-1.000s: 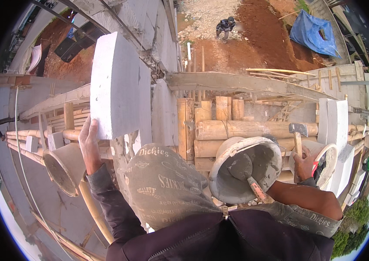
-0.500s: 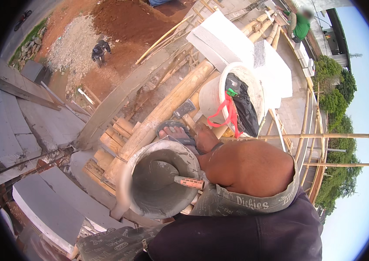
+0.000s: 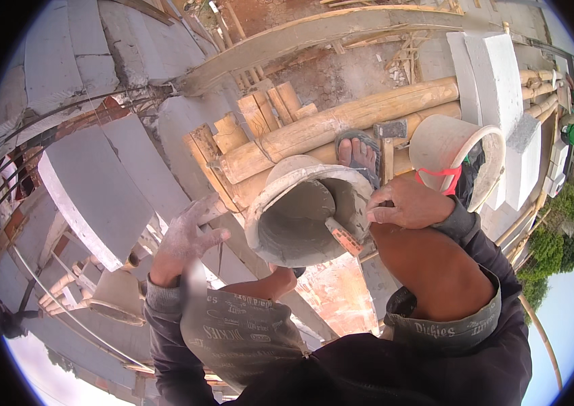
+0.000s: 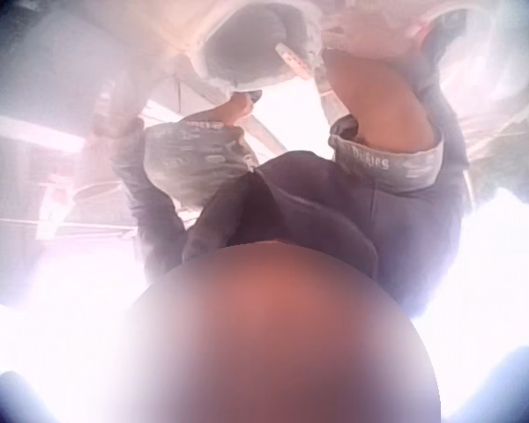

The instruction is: The person scoops cement from a bucket with a trowel and spreads it onto a bamboo scaffold. They place white blocks onto the wet cement, tap them into position with a hammer, and repeat the process to build a wall section.

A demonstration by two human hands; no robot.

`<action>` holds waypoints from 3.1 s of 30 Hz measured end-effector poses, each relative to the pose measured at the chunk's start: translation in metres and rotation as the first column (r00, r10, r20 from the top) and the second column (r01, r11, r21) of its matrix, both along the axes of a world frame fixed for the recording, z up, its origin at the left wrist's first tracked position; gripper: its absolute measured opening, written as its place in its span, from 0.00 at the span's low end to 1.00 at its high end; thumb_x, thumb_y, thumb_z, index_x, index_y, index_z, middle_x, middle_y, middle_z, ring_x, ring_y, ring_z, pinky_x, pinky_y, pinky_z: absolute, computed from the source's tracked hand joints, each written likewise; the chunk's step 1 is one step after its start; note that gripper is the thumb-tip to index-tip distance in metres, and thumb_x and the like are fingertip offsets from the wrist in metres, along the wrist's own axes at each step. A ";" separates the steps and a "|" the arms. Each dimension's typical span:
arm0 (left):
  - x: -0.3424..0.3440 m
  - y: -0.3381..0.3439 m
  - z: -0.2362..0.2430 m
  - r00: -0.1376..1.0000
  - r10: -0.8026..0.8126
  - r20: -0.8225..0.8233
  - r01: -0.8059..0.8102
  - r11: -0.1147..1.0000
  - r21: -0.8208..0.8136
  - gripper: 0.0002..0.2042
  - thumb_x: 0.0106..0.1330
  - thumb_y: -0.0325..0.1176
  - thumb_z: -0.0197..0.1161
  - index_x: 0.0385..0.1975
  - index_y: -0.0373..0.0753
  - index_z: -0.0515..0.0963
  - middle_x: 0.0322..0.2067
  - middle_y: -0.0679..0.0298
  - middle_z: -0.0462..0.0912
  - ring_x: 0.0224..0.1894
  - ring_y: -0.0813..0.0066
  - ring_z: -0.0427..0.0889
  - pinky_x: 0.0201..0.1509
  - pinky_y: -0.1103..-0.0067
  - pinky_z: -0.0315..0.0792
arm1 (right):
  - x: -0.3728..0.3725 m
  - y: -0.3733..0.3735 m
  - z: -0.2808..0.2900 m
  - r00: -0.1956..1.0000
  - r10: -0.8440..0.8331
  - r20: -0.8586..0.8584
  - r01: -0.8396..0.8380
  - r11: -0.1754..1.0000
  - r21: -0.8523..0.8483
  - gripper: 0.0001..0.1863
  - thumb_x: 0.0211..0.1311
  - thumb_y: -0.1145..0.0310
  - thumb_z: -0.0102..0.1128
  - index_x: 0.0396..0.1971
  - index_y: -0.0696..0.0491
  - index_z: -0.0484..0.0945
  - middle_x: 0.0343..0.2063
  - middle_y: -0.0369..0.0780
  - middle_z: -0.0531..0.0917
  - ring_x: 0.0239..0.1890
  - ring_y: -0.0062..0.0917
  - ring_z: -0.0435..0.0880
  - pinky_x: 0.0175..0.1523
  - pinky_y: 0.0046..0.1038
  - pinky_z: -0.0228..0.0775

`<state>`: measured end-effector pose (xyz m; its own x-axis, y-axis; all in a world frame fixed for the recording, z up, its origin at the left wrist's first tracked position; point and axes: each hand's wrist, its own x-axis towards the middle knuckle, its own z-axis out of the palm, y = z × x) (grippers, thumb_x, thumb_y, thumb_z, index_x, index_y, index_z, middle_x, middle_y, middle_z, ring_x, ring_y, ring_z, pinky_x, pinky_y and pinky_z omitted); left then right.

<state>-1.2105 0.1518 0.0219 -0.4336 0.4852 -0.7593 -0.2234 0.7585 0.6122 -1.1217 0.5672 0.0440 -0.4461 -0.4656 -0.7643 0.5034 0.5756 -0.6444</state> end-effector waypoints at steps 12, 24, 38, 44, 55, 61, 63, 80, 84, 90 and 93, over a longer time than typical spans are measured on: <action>0.130 0.043 -0.065 0.737 0.534 0.414 -0.588 0.809 0.005 0.39 0.61 0.32 0.68 0.74 0.40 0.59 0.58 0.50 0.78 0.60 0.61 0.76 0.67 0.70 0.67 | 0.022 -0.095 -0.048 0.740 0.672 -0.018 -0.639 0.711 0.293 0.17 0.63 0.56 0.64 0.32 0.56 0.88 0.33 0.50 0.87 0.41 0.45 0.88 0.48 0.43 0.78; 0.107 0.082 -0.004 0.706 0.597 -0.382 -0.687 0.708 -0.164 0.30 0.63 0.33 0.66 0.64 0.28 0.69 0.60 0.47 0.71 0.62 0.53 0.73 0.64 0.64 0.70 | 0.039 0.037 0.037 0.882 -0.381 -0.277 0.446 0.866 0.228 0.13 0.61 0.62 0.63 0.30 0.59 0.82 0.31 0.52 0.84 0.36 0.47 0.84 0.44 0.43 0.75; -0.030 0.289 0.010 0.873 -0.027 -0.488 0.061 0.997 0.055 0.19 0.66 0.27 0.58 0.57 0.32 0.74 0.53 0.49 0.77 0.53 0.54 0.78 0.53 0.66 0.76 | 0.263 0.492 -0.003 0.499 -0.419 -0.759 0.497 -0.579 0.646 0.42 0.53 0.40 0.71 0.54 0.63 0.79 0.52 0.56 0.80 0.58 0.47 0.79 0.64 0.39 0.70; -0.013 0.499 0.004 0.873 -0.168 -0.458 0.369 0.842 0.394 0.18 0.67 0.29 0.60 0.56 0.31 0.77 0.52 0.44 0.80 0.56 0.47 0.79 0.62 0.63 0.71 | 0.337 0.550 -0.028 0.256 -0.720 -0.645 0.596 -0.407 0.692 0.57 0.45 0.24 0.67 0.52 0.70 0.80 0.51 0.56 0.84 0.56 0.46 0.83 0.61 0.38 0.72; 0.123 0.755 -0.026 0.866 -0.257 -0.428 0.464 0.732 0.499 0.30 0.65 0.39 0.66 0.62 0.26 0.68 0.61 0.37 0.69 0.64 0.40 0.70 0.68 0.60 0.65 | 0.350 0.484 -0.027 -0.432 -0.693 -0.577 0.696 -0.663 0.276 0.47 0.52 0.39 0.74 0.57 0.68 0.77 0.54 0.51 0.81 0.56 0.37 0.80 0.61 0.37 0.70; 0.095 0.744 -0.023 0.901 -0.215 -0.377 0.403 0.736 0.544 0.28 0.63 0.36 0.68 0.58 0.27 0.69 0.57 0.42 0.72 0.57 0.45 0.76 0.64 0.62 0.68 | 0.328 0.448 -0.034 -0.610 -0.674 -0.418 0.723 -0.688 0.054 0.45 0.59 0.46 0.71 0.67 0.65 0.67 0.58 0.48 0.78 0.58 0.34 0.79 0.64 0.34 0.67; 0.083 0.726 -0.023 0.913 -0.196 -0.357 0.371 0.763 0.530 0.25 0.63 0.34 0.68 0.55 0.27 0.70 0.54 0.45 0.73 0.54 0.49 0.78 0.61 0.63 0.71 | 0.312 0.436 -0.017 -0.591 -0.717 -0.370 0.763 -0.645 0.031 0.43 0.62 0.49 0.69 0.67 0.65 0.67 0.59 0.48 0.78 0.57 0.33 0.79 0.63 0.34 0.68; 0.120 0.424 0.152 0.956 -0.264 0.131 0.195 0.900 0.390 0.20 0.59 0.25 0.67 0.50 0.28 0.71 0.49 0.48 0.74 0.49 0.54 0.77 0.60 0.66 0.71 | 0.296 0.235 0.267 -0.072 -0.887 -0.456 0.871 -0.279 0.404 0.41 0.56 0.59 0.74 0.66 0.65 0.68 0.53 0.49 0.81 0.53 0.33 0.83 0.59 0.31 0.75; 0.122 0.384 0.149 0.943 -0.332 -0.014 0.287 0.795 0.534 0.17 0.59 0.24 0.67 0.49 0.31 0.76 0.56 0.47 0.76 0.59 0.49 0.76 0.64 0.65 0.69 | 0.340 0.171 0.317 0.177 -0.876 -0.449 0.782 -0.152 0.605 0.41 0.50 0.67 0.77 0.64 0.65 0.71 0.49 0.48 0.84 0.48 0.31 0.86 0.55 0.31 0.77; 0.046 0.315 0.134 0.992 -0.095 0.077 0.056 0.914 0.402 0.21 0.69 0.26 0.64 0.61 0.32 0.70 0.65 0.52 0.69 0.62 0.61 0.75 0.68 0.68 0.69 | 0.395 0.040 0.214 0.688 -0.700 -0.194 0.594 0.389 0.704 0.51 0.36 0.69 0.77 0.70 0.41 0.70 0.49 0.45 0.73 0.56 0.43 0.73 0.61 0.41 0.69; 0.035 0.281 0.142 0.996 -0.089 0.005 0.082 0.933 0.351 0.21 0.69 0.27 0.63 0.61 0.33 0.70 0.65 0.51 0.69 0.62 0.61 0.76 0.67 0.68 0.68 | 0.409 -0.041 0.120 0.876 -0.481 0.026 0.350 0.673 0.652 0.49 0.42 0.66 0.75 0.71 0.36 0.67 0.50 0.46 0.72 0.56 0.42 0.72 0.55 0.43 0.68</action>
<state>-1.1760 0.4328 0.1636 -0.3651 0.7565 -0.5426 -0.1821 0.5135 0.8385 -0.7126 0.5266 0.1639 -0.3006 0.3306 -0.8946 0.8559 0.5073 -0.1001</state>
